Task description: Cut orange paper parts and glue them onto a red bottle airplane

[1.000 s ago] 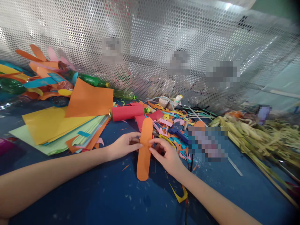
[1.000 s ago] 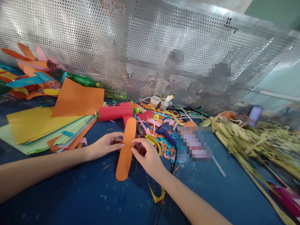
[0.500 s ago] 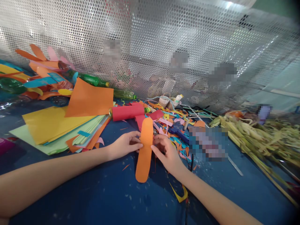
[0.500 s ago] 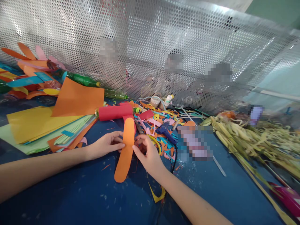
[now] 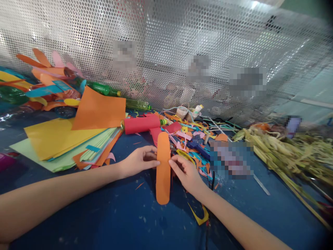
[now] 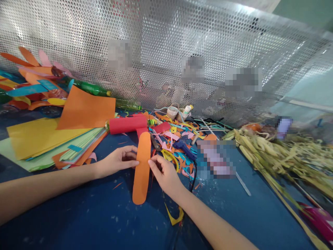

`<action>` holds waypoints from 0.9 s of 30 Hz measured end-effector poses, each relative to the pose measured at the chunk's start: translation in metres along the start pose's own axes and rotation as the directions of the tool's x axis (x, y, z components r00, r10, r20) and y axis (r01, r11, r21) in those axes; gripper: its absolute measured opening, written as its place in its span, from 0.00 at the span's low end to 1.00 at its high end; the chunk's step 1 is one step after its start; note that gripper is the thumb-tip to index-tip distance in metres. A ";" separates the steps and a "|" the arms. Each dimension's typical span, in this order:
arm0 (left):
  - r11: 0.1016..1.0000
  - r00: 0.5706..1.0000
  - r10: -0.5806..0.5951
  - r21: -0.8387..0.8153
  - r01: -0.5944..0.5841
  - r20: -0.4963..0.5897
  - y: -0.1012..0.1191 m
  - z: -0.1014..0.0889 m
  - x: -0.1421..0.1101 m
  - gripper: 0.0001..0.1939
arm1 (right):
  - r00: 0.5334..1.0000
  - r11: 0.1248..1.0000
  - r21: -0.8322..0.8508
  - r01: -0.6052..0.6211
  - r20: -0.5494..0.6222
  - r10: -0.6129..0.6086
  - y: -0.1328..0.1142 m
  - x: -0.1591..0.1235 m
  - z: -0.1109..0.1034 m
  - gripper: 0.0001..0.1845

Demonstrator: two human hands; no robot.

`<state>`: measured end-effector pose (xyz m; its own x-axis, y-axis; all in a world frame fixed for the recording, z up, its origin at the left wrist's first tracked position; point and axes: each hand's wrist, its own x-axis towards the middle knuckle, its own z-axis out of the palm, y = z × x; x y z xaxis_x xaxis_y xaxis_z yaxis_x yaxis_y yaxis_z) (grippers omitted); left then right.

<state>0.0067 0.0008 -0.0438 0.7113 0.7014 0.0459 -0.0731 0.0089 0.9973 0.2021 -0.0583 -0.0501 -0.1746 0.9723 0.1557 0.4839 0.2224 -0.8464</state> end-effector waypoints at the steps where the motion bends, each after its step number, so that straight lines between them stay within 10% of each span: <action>1: 1.000 1.000 0.005 -0.014 -0.005 -0.007 -0.001 0.000 0.000 0.12 | 1.000 1.000 0.002 -0.003 0.005 0.003 0.000 0.000 0.000 0.14; 27: 0.993 0.998 -0.031 0.116 0.038 -0.062 -0.001 0.000 0.001 0.11 | 0.999 0.999 0.025 0.035 -0.016 -0.035 0.001 -0.001 0.001 0.09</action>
<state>0.0079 0.0018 -0.0451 0.6682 0.7439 0.0118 0.0351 -0.0474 0.9983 0.2016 -0.0591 -0.0518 -0.1778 0.9649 0.1933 0.4558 0.2548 -0.8528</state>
